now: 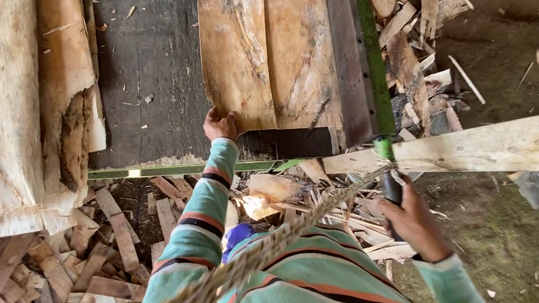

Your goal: Trimming and sorting thin wood veneer sheets using a mechanical trimmer in a workshop.

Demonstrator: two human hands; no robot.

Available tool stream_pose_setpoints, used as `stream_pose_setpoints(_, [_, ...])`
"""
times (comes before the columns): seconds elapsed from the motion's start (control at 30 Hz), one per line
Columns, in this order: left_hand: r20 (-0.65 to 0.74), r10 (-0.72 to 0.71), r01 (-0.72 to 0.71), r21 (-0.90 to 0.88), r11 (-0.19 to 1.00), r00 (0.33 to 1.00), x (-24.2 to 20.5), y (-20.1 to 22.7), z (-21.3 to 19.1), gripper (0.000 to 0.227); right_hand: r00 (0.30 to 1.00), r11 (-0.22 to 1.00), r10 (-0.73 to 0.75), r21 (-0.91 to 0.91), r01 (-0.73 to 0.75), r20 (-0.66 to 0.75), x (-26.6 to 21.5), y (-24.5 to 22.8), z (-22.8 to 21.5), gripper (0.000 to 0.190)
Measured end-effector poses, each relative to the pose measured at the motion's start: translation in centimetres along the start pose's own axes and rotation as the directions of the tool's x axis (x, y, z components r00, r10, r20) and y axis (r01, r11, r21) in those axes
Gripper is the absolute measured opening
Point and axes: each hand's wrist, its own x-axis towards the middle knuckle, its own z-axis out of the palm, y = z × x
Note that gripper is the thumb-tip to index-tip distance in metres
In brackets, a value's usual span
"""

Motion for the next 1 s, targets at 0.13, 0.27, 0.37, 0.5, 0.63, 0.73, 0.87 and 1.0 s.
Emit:
stream_pose_setpoints(0.13, [0.039, -0.114, 0.118, -0.122, 0.985, 0.993, -2.2, 3.3, -0.5, 0.057, 0.999, 0.996, 0.045, 0.073, -0.043, -0.015, -0.9, -0.8, -0.7, 0.051])
stream_pose_setpoints(0.27, [0.042, 0.007, -0.002, -0.121, 0.993, 0.999, 0.9, -2.3, -0.5, 0.057, 0.993, 0.996, -0.003, 0.093, 0.014, -0.118, 9.0, 13.2, 8.8, 0.047])
stream_pose_setpoints(0.37, [0.056, 0.081, -0.080, -0.026, 0.996, 0.995, -2.0, -2.6, -2.3, 0.051, 0.908, 0.914, -0.398, 0.033, 0.405, -0.127, 13.4, 27.1, 15.3, 0.049])
stream_pose_setpoints(0.5, [0.040, 0.123, -0.125, 0.058, 0.990, 0.992, 0.9, 1.9, -0.9, 0.047, 0.976, 0.954, -0.217, 0.205, 0.219, -0.034, 14.3, 15.8, 12.7, 0.053])
stream_pose_setpoints(0.63, [0.046, 0.058, -0.055, -0.068, 0.996, 0.997, -2.0, 2.8, -2.0, 0.037, 0.956, 0.953, -0.281, -0.140, 0.268, -0.085, 6.2, 9.1, 5.9, 0.037])
stream_pose_setpoints(0.73, [0.076, 0.005, 0.010, -0.194, 0.981, 0.997, -4.0, 0.9, -4.9, 0.023, 0.999, 0.999, 0.046, -0.004, -0.046, 0.027, 2.5, 1.3, 2.9, 0.039])
stream_pose_setpoints(0.87, [0.115, -0.009, 0.041, -0.281, 0.959, 0.993, -8.3, 0.2, -9.3, 0.018, 0.981, 0.948, -0.194, -0.253, 0.192, 0.017, 3.5, 6.3, 1.7, 0.042])
stream_pose_setpoints(1.0, [0.093, -0.179, 0.198, -0.272, 0.942, 0.980, -16.6, 3.9, -12.4, 0.013, 0.956, 0.604, -0.285, 0.788, 0.121, 0.072, 6.4, 12.2, 5.4, 0.065])
